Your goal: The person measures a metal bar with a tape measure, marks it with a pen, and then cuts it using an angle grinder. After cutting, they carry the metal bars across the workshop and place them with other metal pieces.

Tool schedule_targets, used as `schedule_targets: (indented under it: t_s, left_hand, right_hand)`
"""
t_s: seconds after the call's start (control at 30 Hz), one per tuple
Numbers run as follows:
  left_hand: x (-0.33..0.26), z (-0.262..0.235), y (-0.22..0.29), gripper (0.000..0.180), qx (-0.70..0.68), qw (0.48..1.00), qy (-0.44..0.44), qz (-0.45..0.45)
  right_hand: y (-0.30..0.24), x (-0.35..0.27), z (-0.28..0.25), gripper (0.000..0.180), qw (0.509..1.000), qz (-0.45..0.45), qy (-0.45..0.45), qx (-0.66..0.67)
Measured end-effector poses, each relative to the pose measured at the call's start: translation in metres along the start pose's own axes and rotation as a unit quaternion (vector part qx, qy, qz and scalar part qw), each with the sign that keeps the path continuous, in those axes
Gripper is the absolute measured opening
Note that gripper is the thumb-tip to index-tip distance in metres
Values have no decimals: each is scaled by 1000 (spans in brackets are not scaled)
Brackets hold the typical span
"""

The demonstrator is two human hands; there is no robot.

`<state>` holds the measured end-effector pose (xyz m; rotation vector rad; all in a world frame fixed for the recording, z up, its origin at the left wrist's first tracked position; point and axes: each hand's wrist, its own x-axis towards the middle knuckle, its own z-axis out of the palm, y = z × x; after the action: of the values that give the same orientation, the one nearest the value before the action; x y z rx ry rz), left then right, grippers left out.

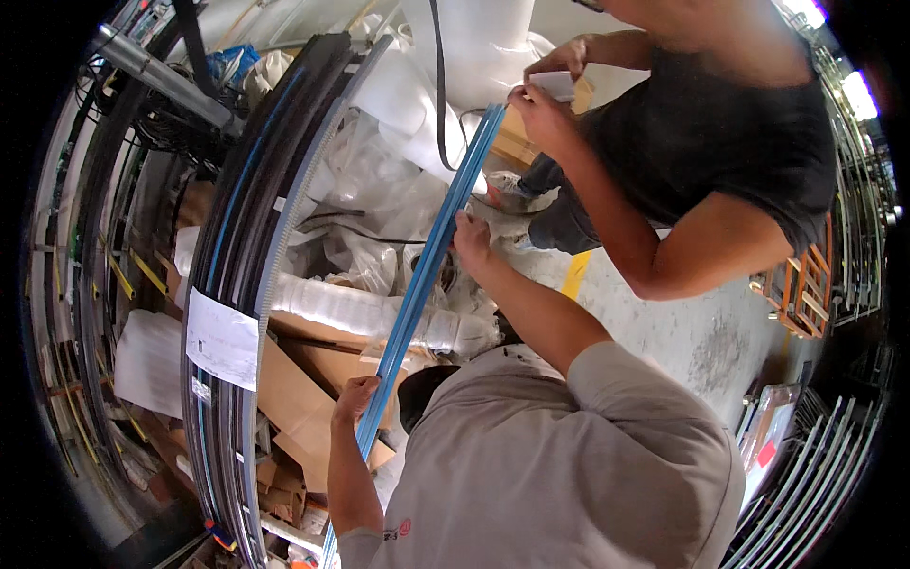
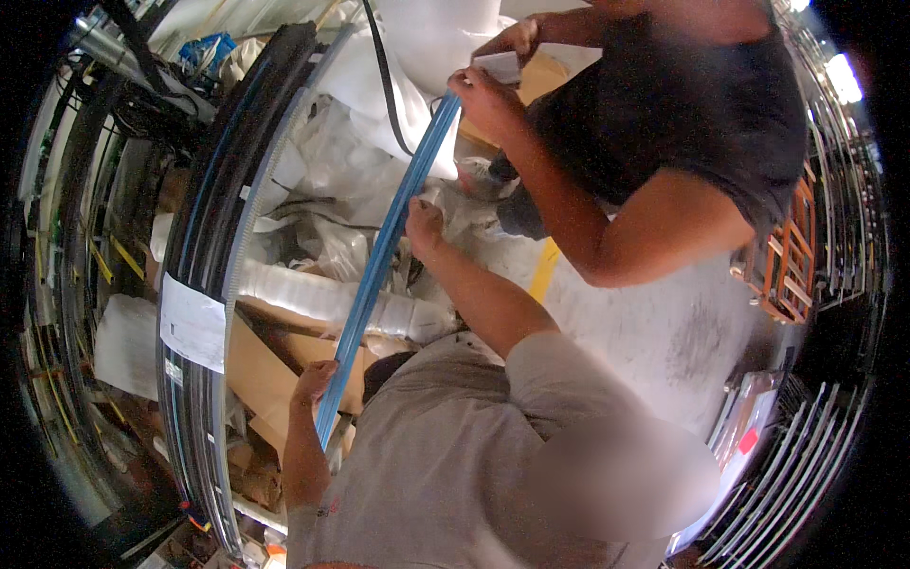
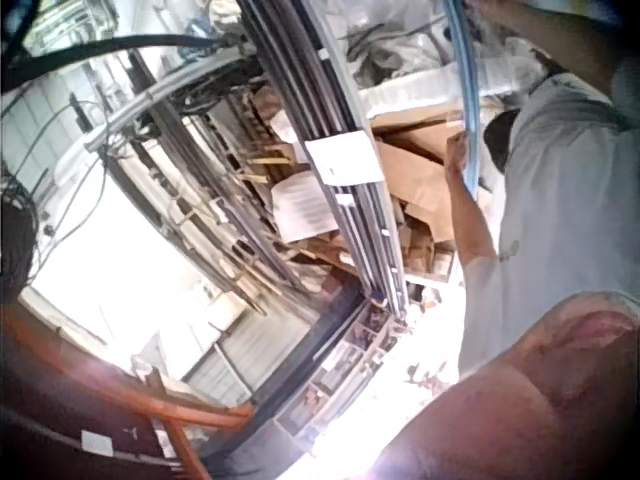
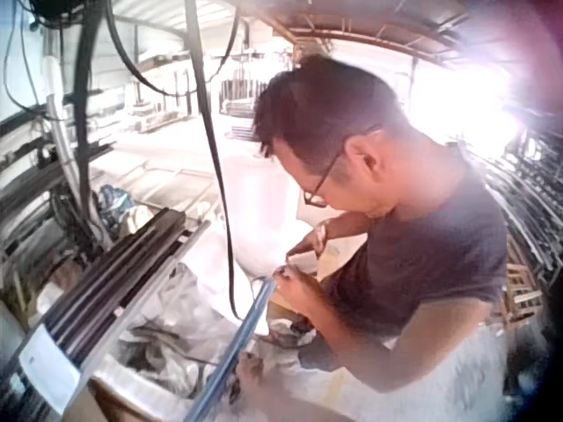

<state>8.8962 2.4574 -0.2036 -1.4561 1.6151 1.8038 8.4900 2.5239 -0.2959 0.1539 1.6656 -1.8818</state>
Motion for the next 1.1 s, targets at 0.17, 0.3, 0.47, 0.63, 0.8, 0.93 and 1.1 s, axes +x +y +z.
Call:
schedule_targets:
  t_s: [0.17,0.3,0.47,0.63,0.8,0.93,1.1]
  left_hand:
    - [1,9,-3,25,-22,1000,10,0]
    - [-9,11,-14,25,10,999,47,9]
    - [-13,38,-12,19,251,928,142,236]
    - [-14,54,-23,22,251,896,225,289]
    - [-10,60,-36,30,393,845,263,250]
    - [-6,62,-43,37,424,822,280,257]
    - [-9,67,-40,34,457,782,325,272]
  right_hand:
    - [-17,2,-2,33,999,11,3,-38]
    - [-30,-9,6,31,995,-21,33,-93]
    - [-35,-6,9,35,993,-34,51,-103]
    - [-12,13,3,40,974,-88,77,-193]
    - [-13,5,5,41,959,-142,81,-233]
    - [-13,6,12,44,983,-73,76,-148]
    - [-11,12,8,43,977,-73,65,-189]
